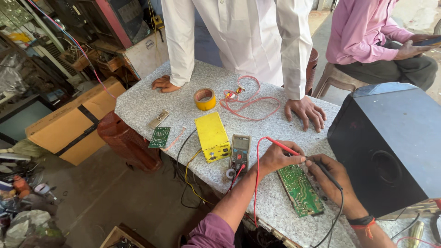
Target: The person uses a multimeter to test points on a green circuit board. They hold the red and black probes against various solder points and traces while observing the multimeter display. The board remains on the workbench throughout the clip.
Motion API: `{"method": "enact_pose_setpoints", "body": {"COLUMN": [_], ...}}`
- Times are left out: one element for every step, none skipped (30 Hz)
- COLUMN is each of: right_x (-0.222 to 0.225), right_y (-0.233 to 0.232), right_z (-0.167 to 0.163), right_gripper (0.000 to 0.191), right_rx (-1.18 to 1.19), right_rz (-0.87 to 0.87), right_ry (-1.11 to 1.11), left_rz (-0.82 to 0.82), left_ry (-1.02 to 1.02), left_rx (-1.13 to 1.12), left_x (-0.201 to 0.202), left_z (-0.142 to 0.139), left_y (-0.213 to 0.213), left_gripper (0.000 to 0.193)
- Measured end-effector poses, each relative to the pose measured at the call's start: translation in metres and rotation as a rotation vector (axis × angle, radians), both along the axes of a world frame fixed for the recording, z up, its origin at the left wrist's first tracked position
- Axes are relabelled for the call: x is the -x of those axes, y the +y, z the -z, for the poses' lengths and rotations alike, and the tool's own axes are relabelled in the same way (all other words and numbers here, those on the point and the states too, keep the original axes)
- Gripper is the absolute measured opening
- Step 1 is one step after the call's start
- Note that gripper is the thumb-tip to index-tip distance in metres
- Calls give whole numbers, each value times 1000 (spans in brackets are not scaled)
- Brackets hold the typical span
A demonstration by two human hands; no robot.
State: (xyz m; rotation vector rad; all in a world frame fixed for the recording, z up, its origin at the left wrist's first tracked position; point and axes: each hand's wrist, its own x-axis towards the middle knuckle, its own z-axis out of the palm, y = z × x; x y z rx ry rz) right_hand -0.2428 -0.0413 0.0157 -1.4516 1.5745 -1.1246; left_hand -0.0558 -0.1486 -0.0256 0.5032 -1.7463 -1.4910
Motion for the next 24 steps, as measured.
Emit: {"method": "enact_pose_setpoints", "body": {"right_x": [0,1,1,2,2,2,1,1,1,0,0,0,0,0,-1,0,0,0,0,1,1,1,1,1], "right_y": [-1,0,0,1,1,1,1,0,0,1,1,1,1,1,0,1,1,0,0,1,1,0,0,1], "right_z": [0,0,0,0,0,0,0,-1,-1,-1,-1,-2,-2,-2,-2,-2,-2,-2,-2,-2,-1,-1,-2,-2], "right_gripper": [29,30,30,30,30,30,30,30,30,30,30,30,29,29,29,29,29,29,29,29,29,29,28,28], "right_rx": [5,4,4,6,9,11,10,12,13,11,12,14,4,-3,-12,-5,2,11,16,18,21,22,21,19], "right_rz": [1,4,6,5,4,4,3,1,0,-1,-1,0,5,9,12,8,4,0,-2,-5,-8,-7,-5,-4], "right_ry": [3,8,15,21,26,31,29,25,22,29,34,39,43,47,50,52,53,54,48,43,37,42,47,52], "left_rz": [-2,-2,5,12,18,26,33,41,41,40,41,36,29,21,24,27,29,31,34,37,44,52,60,61], "left_ry": [-5,-7,-3,2,7,13,20,26,23,20,15,9,4,-1,-2,-2,-3,0,3,6,7,6,5,5], "left_rx": [8,11,15,17,19,16,12,12,8,1,-3,6,15,27,11,-6,-23,-13,-3,4,5,10,12,18], "left_x": [0,1,1,2,2,2,1,2,1,1,0,1,1,1,0,1,1,0,-1,-1,-1,-1,-2,-2], "left_z": [-1,-1,-1,-1,-1,-1,0,0,-1,0,-1,-1,-1,-1,-2,-2,-2,-3,-4,-4,-4,-6,-6,-7], "left_y": [-1,0,0,0,0,0,0,-1,-2,-1,-2,-2,-1,-1,-2,-1,-1,-1,-1,0,0,-1,-1,0], "left_gripper": [26,26,26,26,26,26,25,25,25,25,24,24,24,24,24,24,24,24,24,25,24,24,24,24]}}
